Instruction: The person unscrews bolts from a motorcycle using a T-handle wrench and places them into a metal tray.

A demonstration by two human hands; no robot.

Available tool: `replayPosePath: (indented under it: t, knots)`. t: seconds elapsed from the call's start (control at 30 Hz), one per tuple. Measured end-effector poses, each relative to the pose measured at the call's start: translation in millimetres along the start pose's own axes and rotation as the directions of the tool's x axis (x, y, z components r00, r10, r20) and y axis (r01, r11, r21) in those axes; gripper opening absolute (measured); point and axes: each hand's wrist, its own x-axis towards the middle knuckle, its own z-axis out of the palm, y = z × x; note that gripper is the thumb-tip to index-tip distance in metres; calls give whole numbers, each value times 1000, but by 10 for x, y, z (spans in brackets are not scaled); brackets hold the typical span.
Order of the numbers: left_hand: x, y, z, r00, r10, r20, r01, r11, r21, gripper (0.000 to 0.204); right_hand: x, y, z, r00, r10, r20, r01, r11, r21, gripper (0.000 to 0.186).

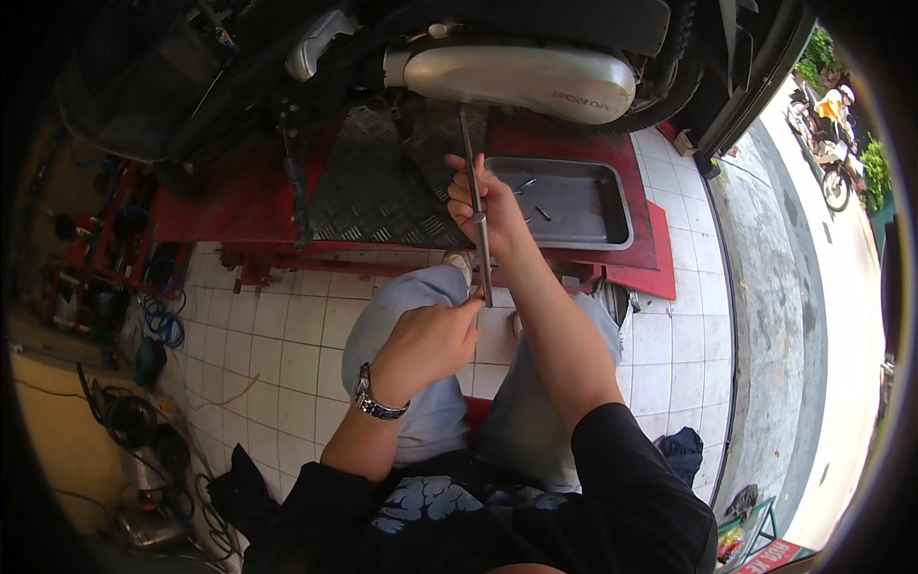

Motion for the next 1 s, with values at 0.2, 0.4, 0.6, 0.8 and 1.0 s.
replayPosePath:
  t: [0.2,0.4,0.6,0.8,1.0]
  knots:
    - [70,-124,275,997,73,-3,-72,993,94,47,71,108,-46,998,36,-50,-40,996,-81,44]
    - [11,2,-22,915,242,-322,-191,965,182,66,113,139,-66,997,39,-69,-45,995,-86,42]
    - [-110,111,-241,896,-123,-427,102,992,-71,73,133,175,-32,996,52,-69,-54,998,-26,35]
    - [-193,-5,-239,883,-272,-383,274,960,-51,74,176,235,-64,994,43,-104,-42,999,10,30]
    - [-275,34,-282,842,-347,-413,406,912,61,78,182,224,-57,995,32,-91,-33,999,-5,30]
